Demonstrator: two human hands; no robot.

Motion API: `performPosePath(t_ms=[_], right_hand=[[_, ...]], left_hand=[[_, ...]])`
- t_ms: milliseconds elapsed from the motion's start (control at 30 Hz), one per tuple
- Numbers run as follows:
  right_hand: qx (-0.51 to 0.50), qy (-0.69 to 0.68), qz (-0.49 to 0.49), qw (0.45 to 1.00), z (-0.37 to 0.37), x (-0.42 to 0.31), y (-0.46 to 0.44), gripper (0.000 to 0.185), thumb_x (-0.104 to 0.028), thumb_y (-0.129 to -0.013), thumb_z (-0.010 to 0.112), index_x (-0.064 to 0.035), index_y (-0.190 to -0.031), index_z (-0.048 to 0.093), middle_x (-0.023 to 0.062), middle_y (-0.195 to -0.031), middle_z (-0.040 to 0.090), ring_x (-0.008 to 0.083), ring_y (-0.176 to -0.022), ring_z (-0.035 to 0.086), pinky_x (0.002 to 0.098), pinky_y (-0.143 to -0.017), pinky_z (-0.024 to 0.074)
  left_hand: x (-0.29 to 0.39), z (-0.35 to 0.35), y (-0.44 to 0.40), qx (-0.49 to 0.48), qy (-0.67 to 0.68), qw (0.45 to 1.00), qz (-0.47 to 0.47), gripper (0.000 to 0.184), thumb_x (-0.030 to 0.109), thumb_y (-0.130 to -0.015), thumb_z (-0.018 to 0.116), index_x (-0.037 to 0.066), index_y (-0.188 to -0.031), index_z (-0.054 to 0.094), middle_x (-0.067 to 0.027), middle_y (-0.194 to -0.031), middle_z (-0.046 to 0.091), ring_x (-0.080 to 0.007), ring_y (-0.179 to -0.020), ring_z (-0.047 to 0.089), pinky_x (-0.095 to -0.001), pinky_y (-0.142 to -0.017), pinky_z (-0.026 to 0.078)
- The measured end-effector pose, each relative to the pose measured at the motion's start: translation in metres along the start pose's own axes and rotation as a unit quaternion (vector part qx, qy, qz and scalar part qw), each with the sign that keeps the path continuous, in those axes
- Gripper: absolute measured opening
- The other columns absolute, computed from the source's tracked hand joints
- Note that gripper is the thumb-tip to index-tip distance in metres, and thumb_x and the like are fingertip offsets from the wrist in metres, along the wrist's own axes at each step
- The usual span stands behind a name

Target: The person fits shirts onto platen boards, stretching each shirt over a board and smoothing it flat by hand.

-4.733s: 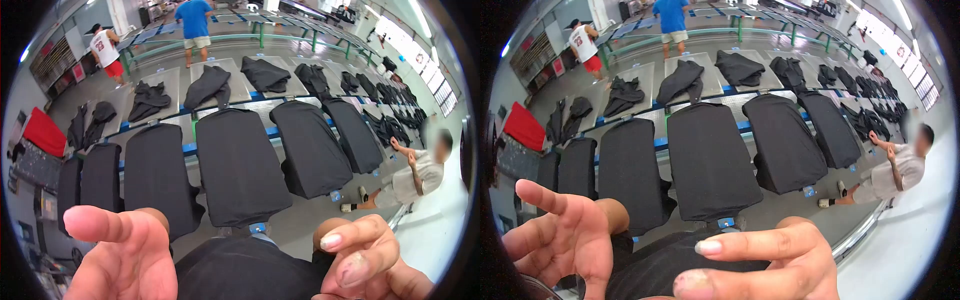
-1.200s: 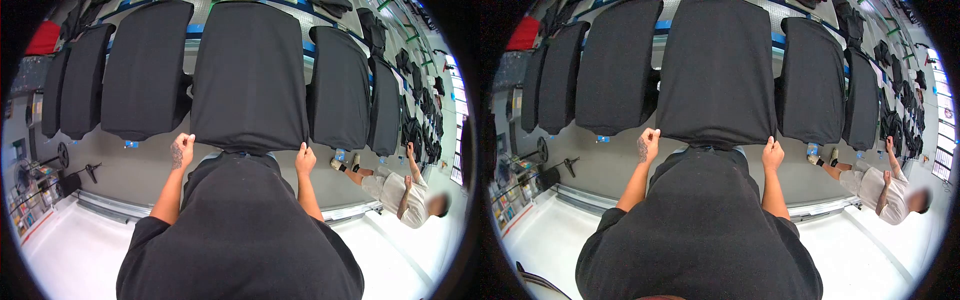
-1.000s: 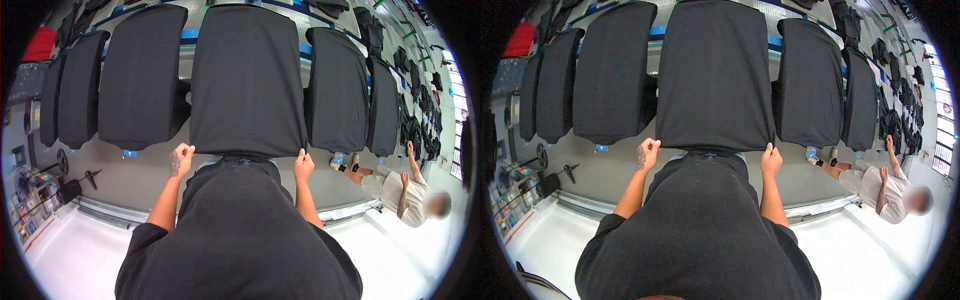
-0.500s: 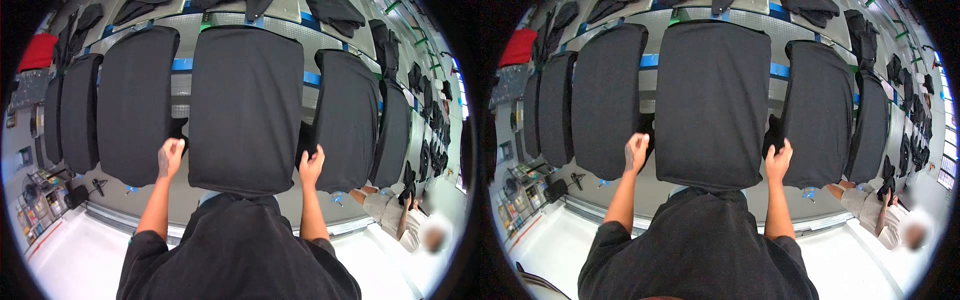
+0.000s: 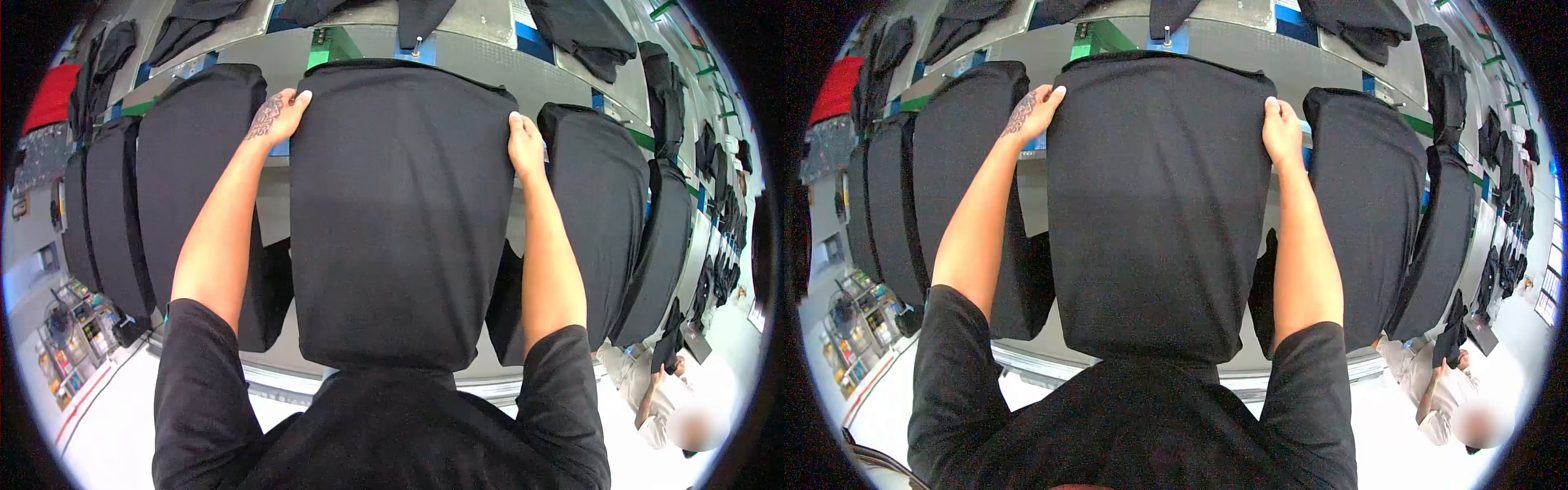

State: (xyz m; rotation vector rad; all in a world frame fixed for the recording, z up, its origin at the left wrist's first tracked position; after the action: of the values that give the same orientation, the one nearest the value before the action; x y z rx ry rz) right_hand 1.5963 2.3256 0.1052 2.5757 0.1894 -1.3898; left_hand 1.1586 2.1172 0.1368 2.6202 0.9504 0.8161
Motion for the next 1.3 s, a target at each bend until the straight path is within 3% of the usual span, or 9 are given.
performPosePath(t_ms=[67,133,167,233,267,500,867,1167,1300], right_hand=[[-0.002,0.067,-0.028,0.997,-0.004,-0.002,-0.007,0.039,-0.032,-0.103,0.048,0.0039,-0.105,0.063,0.023,-0.098,0.069,0.0366,-0.095,0.066,0.042,-0.087,0.0487],[0.028,0.22,-0.016,0.975,-0.015,-0.032,0.001,0.036,-0.03,-0.103,0.046,0.0019,-0.091,0.06,0.0266,-0.09,0.065,0.0434,-0.091,0.065,0.048,-0.08,0.0504],[0.039,0.321,-0.101,0.941,-0.016,-0.043,-0.002,0.036,-0.031,-0.103,0.048,0.0001,-0.088,0.059,0.025,-0.089,0.066,0.0446,-0.088,0.065,0.0519,-0.077,0.0505],[0.002,0.37,-0.123,0.921,-0.016,-0.053,-0.006,0.033,-0.03,-0.102,0.05,-0.0016,-0.086,0.059,0.0234,-0.089,0.066,0.0442,-0.086,0.065,0.0526,-0.076,0.0507],[0.009,0.377,-0.165,0.912,-0.016,-0.056,-0.006,0.03,-0.027,-0.101,0.053,-0.0024,-0.085,0.058,0.0224,-0.085,0.065,0.0434,-0.082,0.065,0.0515,-0.073,0.0511],[0.12,0.358,-0.326,0.867,-0.035,-0.095,-0.017,0.024,-0.02,-0.098,0.059,-0.004,-0.081,0.053,0.0203,-0.075,0.059,0.0414,-0.075,0.063,0.0492,-0.065,0.0509],[0.055,0.416,-0.243,0.875,-0.011,-0.055,-0.081,0.028,-0.024,-0.1,0.053,-0.0014,-0.085,0.059,0.0257,-0.084,0.065,0.045,-0.085,0.064,0.0516,-0.075,0.052],[0.02,0.369,-0.2,0.907,-0.009,-0.046,-0.084,0.034,-0.027,-0.101,0.052,0.0005,-0.082,0.061,0.0289,-0.085,0.066,0.048,-0.088,0.064,0.0558,-0.079,0.0499],[0.053,0.296,-0.177,0.937,-0.032,-0.057,-0.057,0.042,-0.036,-0.101,0.053,0.0023,-0.087,0.062,0.0271,-0.085,0.067,0.0445,-0.085,0.066,0.05,-0.078,0.0511]], left_hand=[[-0.007,0.009,-0.018,-0.021,-0.04,0.999,-0.001,0.06,0.051,-0.1,0.045,-0.003,-0.122,0.062,-0.0247,-0.12,0.066,-0.0348,-0.116,0.064,-0.0403,-0.098,0.048],[-0.012,0.005,-0.023,0.044,0.058,0.997,0.022,0.057,0.051,-0.102,0.04,0.001,-0.107,0.066,-0.0238,-0.109,0.068,-0.0381,-0.108,0.065,-0.043,-0.092,0.049],[-0.015,0.007,-0.027,0.041,0.058,0.997,0.021,0.057,0.051,-0.102,0.04,0.001,-0.107,0.066,-0.0238,-0.109,0.068,-0.0381,-0.108,0.065,-0.043,-0.092,0.049],[0.0,-0.005,-0.021,0.067,-0.042,0.994,0.071,0.053,0.049,-0.102,0.042,0.002,-0.093,0.066,-0.0214,-0.094,0.069,-0.0397,-0.095,0.067,-0.0457,-0.082,0.051],[0.009,-0.013,-0.01,0.103,-0.055,0.989,0.091,0.052,0.048,-0.102,0.044,0.003,-0.086,0.063,-0.0216,-0.085,0.066,-0.0416,-0.085,0.066,-0.0477,-0.074,0.05],[0.025,-0.045,-0.011,0.15,-0.092,0.979,0.107,0.052,0.046,-0.103,0.042,0.003,-0.085,0.064,-0.0237,-0.086,0.065,-0.0416,-0.087,0.066,-0.0484,-0.074,0.049],[0.03,-0.03,-0.061,0.138,-0.133,0.974,0.118,0.053,0.048,-0.101,0.041,0.003,-0.089,0.067,-0.0218,-0.088,0.068,-0.0402,-0.088,0.067,-0.0485,-0.08,0.051],[0.018,-0.016,-0.075,0.109,-0.127,0.982,0.084,0.051,0.046,-0.101,0.041,0.004,-0.095,0.069,-0.0222,-0.094,0.07,-0.0406,-0.096,0.067,-0.0492,-0.084,0.051],[0.007,-0.027,-0.05,0.121,-0.071,0.989,0.057,0.054,0.051,-0.1,0.043,0.003,-0.1,0.068,-0.0228,-0.096,0.069,-0.04,-0.096,0.066,-0.0465,-0.084,0.05]])
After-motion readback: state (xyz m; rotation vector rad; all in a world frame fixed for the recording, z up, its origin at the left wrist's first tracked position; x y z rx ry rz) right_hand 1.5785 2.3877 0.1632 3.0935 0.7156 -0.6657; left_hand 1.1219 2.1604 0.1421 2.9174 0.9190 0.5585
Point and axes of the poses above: each hand's wrist, its own y-axis away from the middle knuckle, its own z-axis out of the palm, x = y × z, the point moved 8 cm from there along -y, towards the middle knuckle
